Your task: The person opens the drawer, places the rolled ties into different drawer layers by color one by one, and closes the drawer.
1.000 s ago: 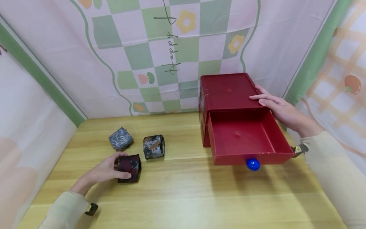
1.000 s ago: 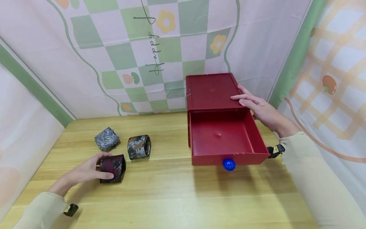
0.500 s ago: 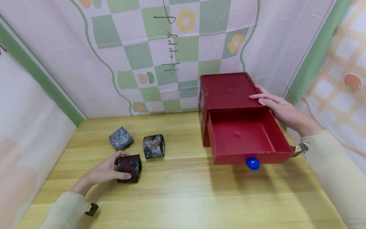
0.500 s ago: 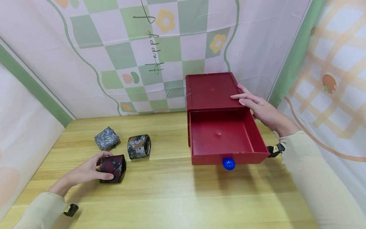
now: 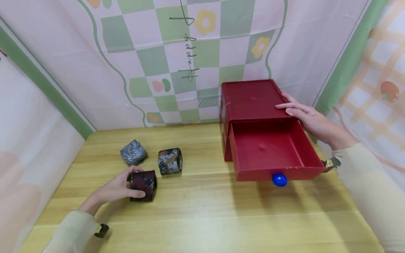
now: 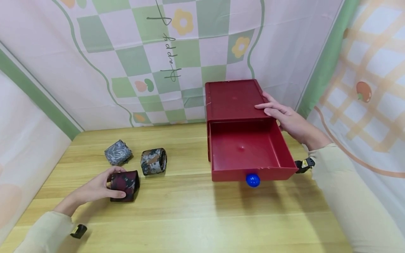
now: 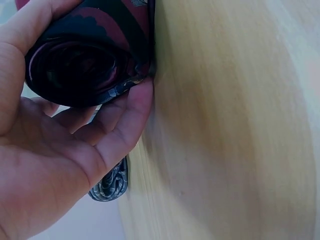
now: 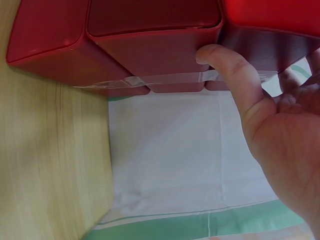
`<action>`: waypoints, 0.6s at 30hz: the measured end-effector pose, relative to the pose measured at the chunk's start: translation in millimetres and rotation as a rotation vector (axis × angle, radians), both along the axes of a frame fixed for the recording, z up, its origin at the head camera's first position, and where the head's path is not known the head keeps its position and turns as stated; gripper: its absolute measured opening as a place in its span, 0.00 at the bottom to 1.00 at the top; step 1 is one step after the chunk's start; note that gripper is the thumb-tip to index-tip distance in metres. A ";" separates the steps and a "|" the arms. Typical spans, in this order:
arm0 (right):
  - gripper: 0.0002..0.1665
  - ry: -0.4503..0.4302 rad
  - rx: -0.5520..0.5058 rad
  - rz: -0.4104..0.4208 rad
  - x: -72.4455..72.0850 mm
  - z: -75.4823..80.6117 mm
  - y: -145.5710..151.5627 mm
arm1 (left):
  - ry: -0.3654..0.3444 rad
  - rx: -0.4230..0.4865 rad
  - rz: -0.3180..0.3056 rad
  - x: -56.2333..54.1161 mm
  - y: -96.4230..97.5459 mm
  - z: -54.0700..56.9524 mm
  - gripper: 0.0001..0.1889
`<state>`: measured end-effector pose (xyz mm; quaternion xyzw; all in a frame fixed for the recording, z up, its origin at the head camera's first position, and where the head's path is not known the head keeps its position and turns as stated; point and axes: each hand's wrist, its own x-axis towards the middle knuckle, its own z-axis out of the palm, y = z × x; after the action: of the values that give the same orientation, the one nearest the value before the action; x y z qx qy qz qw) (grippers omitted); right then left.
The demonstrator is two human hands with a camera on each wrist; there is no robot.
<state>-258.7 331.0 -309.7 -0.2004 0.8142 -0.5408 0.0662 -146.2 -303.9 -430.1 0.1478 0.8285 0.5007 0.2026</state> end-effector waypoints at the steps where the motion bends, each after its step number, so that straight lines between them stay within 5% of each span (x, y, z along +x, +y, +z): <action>1: 0.24 0.001 0.002 0.000 0.0 -0.1 0.1 | -0.002 -0.001 0.001 -0.2 0.4 -0.2 0.41; 18: 0.25 0.007 0.019 0.000 0.1 -0.9 2.1 | -0.006 -0.014 0.072 -2.9 5.4 0.5 0.42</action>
<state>-258.6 333.1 -310.6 -0.2017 0.8194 -0.5325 0.0652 -149.1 -298.5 -429.7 0.1148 0.8362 0.5022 0.1879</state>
